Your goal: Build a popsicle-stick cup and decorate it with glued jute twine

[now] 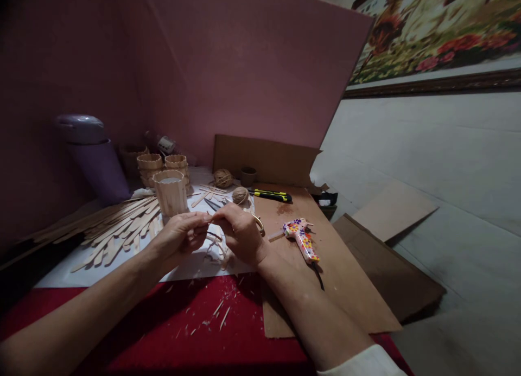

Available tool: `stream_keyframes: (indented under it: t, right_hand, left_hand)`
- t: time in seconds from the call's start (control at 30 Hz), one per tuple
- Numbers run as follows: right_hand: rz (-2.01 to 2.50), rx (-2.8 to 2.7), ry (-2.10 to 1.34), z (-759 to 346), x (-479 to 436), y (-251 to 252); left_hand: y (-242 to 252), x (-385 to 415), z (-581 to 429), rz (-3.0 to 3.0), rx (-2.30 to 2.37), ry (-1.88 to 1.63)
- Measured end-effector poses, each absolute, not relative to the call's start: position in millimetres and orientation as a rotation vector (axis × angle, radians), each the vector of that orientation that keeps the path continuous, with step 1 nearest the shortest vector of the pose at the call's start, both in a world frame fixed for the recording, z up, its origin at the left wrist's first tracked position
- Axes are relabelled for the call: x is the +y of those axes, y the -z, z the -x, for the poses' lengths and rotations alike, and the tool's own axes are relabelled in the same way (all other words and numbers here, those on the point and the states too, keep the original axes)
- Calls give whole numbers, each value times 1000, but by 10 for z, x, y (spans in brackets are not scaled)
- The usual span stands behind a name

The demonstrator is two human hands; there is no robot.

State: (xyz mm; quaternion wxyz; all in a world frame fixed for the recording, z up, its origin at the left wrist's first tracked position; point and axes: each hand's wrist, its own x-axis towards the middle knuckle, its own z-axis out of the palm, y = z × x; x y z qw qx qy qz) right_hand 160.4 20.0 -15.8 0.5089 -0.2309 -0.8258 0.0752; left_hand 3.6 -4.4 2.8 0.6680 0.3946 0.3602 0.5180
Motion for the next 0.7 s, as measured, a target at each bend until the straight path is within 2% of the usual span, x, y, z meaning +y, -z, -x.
stream_keyframes:
  t: [0.47,0.57,0.7]
  right_hand:
    - [735,-2007,-171,-1628,176,134]
    - [804,-1961,-335,-1609,168,123]
    - [857,-1795,-809,-1583,201,98]
  left_hand:
    - [-56,-81,-82,-1117,932,-1295]
    - [-58,-87,-81,-1243,998,-1322]
    - [-51,-68,-59,-1347,1022,-1330]
